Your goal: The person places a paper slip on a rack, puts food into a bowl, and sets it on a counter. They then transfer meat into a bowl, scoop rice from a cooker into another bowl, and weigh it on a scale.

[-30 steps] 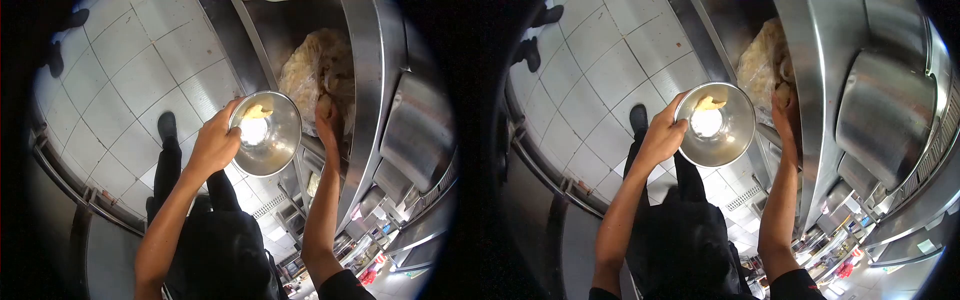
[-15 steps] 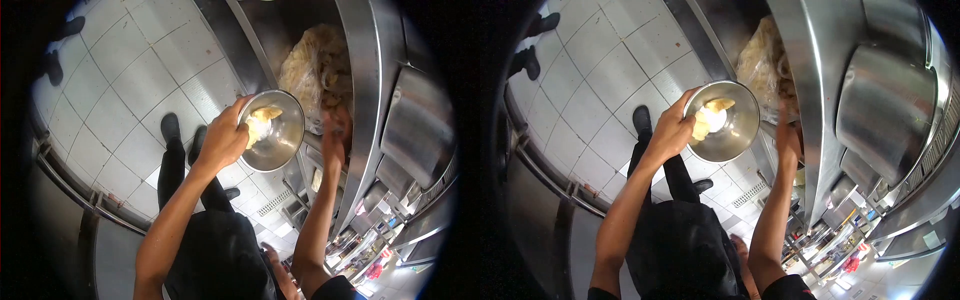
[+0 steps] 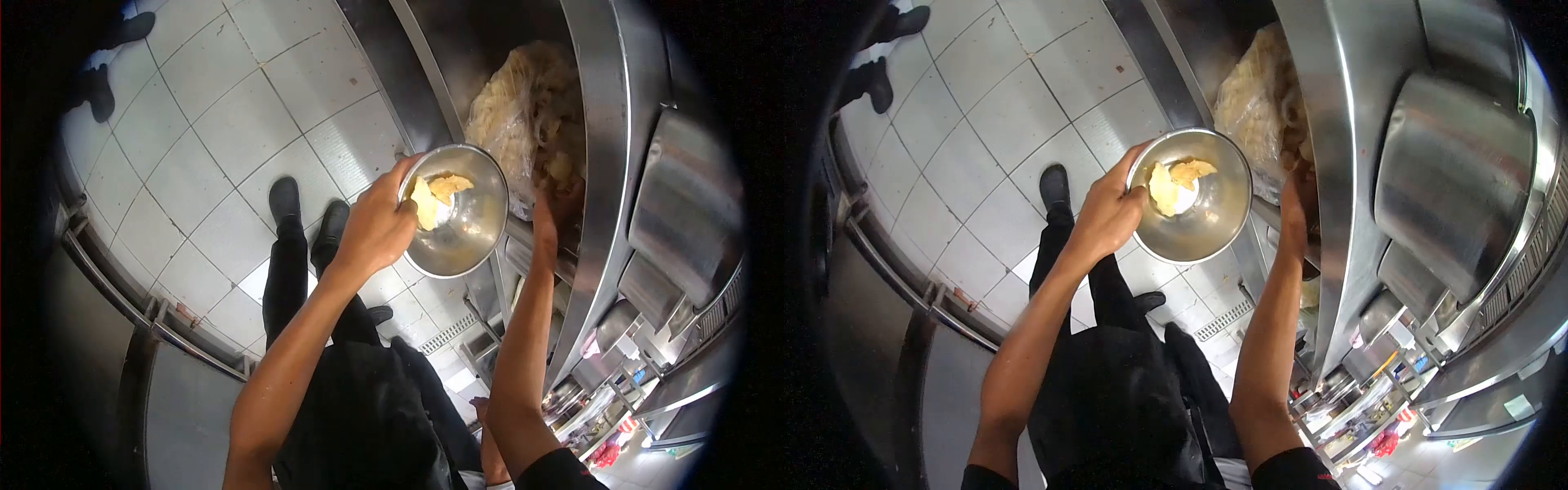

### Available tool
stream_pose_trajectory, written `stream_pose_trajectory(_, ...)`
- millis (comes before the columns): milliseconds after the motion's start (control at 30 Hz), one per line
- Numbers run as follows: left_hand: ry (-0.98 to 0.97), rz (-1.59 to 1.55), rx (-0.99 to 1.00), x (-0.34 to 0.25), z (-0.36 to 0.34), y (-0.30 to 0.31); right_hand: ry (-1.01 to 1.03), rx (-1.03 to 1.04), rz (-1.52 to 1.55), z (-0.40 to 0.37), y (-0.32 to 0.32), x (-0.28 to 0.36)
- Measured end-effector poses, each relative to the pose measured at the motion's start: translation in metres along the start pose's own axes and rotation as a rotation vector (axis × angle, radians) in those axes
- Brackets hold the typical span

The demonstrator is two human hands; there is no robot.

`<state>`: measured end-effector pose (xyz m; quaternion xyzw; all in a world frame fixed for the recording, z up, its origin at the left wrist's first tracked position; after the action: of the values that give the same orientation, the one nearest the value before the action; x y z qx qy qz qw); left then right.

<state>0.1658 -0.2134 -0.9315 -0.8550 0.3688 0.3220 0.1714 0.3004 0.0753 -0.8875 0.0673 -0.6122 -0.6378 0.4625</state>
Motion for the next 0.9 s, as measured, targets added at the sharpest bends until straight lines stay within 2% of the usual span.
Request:
stream_pose_trajectory(33, 0.003, 0.0, 0.007, 0.003, -0.001, -0.003, 0.063, -0.01, -0.188, -0.002, 0.007, -0.005)
stream_pose_trajectory(100, -0.047, 0.054, -0.06, 0.002, 0.002, -0.001, 0.141, -0.023, -0.363, 0.001, 0.007, -0.001)
stream_pose_trajectory(200, 0.012, 0.052, -0.047, 0.002, 0.003, -0.005, -0.003, -0.081, -0.362, -0.022, 0.022, 0.009)
stream_pose_trajectory(300, 0.007, 0.079, -0.078, -0.008, 0.002, -0.012, 0.09, -0.156, -0.224, -0.053, 0.029, 0.058)
stream_pose_trajectory(367, 0.014, 0.086, -0.075, -0.013, 0.0, -0.017, -0.017, 0.032, 0.312, -0.073, 0.016, 0.078)
stream_pose_trajectory(433, -0.082, 0.054, -0.117, -0.018, -0.002, -0.019, -0.048, 0.051, 0.221, -0.068, 0.023, 0.093)
stream_pose_trajectory(500, -0.083, 0.044, -0.105, -0.016, -0.004, -0.017, -0.082, 0.075, 0.134, -0.058, 0.024, 0.093)
stream_pose_trajectory(533, -0.086, 0.03, -0.094, -0.015, -0.004, -0.015, -0.208, 0.215, -0.001, -0.041, 0.015, 0.076)
stream_pose_trajectory(600, -0.064, -0.009, -0.057, -0.013, -0.003, -0.013, -0.332, 0.352, -0.141, -0.018, -0.004, 0.049)
stream_pose_trajectory(633, -0.04, -0.048, -0.024, -0.011, -0.003, -0.013, -0.148, 0.325, -0.275, -0.007, -0.015, 0.04)
stream_pose_trajectory(700, -0.05, -0.023, -0.046, -0.011, -0.006, -0.012, 0.036, 0.291, -0.395, 0.001, -0.024, 0.024)
stream_pose_trajectory(800, -0.025, -0.028, -0.042, -0.005, -0.01, -0.013, 0.135, 0.219, -0.253, -0.004, -0.014, -0.012)
stream_pose_trajectory(833, -0.025, -0.021, -0.044, -0.003, -0.009, -0.014, -0.084, -0.014, 0.414, -0.012, -0.007, -0.037)
stream_pose_trajectory(900, -0.022, -0.018, -0.064, -0.005, -0.006, -0.01, -0.306, -0.24, 1.088, -0.017, -0.014, -0.049)
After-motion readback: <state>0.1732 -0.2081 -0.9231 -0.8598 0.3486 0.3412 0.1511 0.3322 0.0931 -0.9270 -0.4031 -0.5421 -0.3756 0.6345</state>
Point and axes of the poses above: each hand's wrist, its own z-axis towards the middle knuckle, its own y-axis out of the back of the hand, x = y × z, the point moved 6 cm from there along z, towards the middle knuckle, and after that the axes turned 12 degrees about y, right-handed, at the moved point
